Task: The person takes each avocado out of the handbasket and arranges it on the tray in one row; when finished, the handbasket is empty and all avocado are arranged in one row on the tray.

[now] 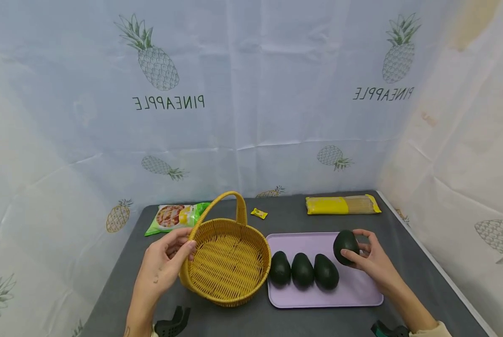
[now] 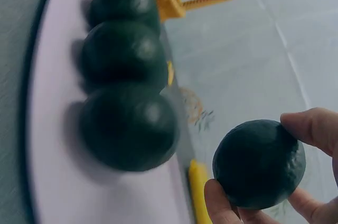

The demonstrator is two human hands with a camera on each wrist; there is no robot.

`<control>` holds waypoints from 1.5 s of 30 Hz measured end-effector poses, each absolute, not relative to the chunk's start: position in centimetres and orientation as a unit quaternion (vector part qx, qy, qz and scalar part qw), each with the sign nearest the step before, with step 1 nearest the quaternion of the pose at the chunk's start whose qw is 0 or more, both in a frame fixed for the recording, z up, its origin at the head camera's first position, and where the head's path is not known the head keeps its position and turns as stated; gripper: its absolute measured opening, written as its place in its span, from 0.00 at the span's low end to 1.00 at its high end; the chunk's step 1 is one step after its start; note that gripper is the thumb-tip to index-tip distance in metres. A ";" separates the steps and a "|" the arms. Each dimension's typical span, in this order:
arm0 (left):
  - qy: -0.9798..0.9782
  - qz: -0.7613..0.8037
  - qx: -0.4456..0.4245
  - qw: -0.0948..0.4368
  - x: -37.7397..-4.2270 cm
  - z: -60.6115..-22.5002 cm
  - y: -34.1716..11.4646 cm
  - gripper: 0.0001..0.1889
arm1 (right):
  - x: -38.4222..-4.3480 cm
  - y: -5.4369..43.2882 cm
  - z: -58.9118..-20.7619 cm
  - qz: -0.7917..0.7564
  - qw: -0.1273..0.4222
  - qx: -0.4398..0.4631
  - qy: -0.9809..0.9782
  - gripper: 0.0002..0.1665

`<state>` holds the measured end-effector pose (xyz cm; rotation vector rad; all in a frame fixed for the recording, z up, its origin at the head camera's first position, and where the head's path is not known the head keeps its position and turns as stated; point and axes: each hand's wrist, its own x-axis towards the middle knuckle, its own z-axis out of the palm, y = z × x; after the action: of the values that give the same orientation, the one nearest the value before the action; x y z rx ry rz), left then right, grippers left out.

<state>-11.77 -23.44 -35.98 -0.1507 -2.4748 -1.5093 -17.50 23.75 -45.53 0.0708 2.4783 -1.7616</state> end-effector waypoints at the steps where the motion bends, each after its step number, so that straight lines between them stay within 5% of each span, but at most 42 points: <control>1: -0.846 -0.517 -0.049 0.119 -11.7 -36.0 -23.4 0.17 | -17.3 24.0 -45.8 -0.578 0.052 0.026 0.814 0.51; 26: -0.845 -0.516 -0.056 0.130 -11.7 -36.3 -23.4 0.16 | -16.5 26.2 -50.3 -0.501 0.130 0.061 0.853 0.47; 45: -0.840 -0.521 -0.067 0.133 -11.8 -36.4 -23.6 0.16 | -16.9 25.9 -50.1 -0.482 0.149 0.057 0.862 0.46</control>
<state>-11.81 -23.58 -36.41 -0.1933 -2.4380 -1.5116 -16.87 25.88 -50.08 0.1652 2.4764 -1.3853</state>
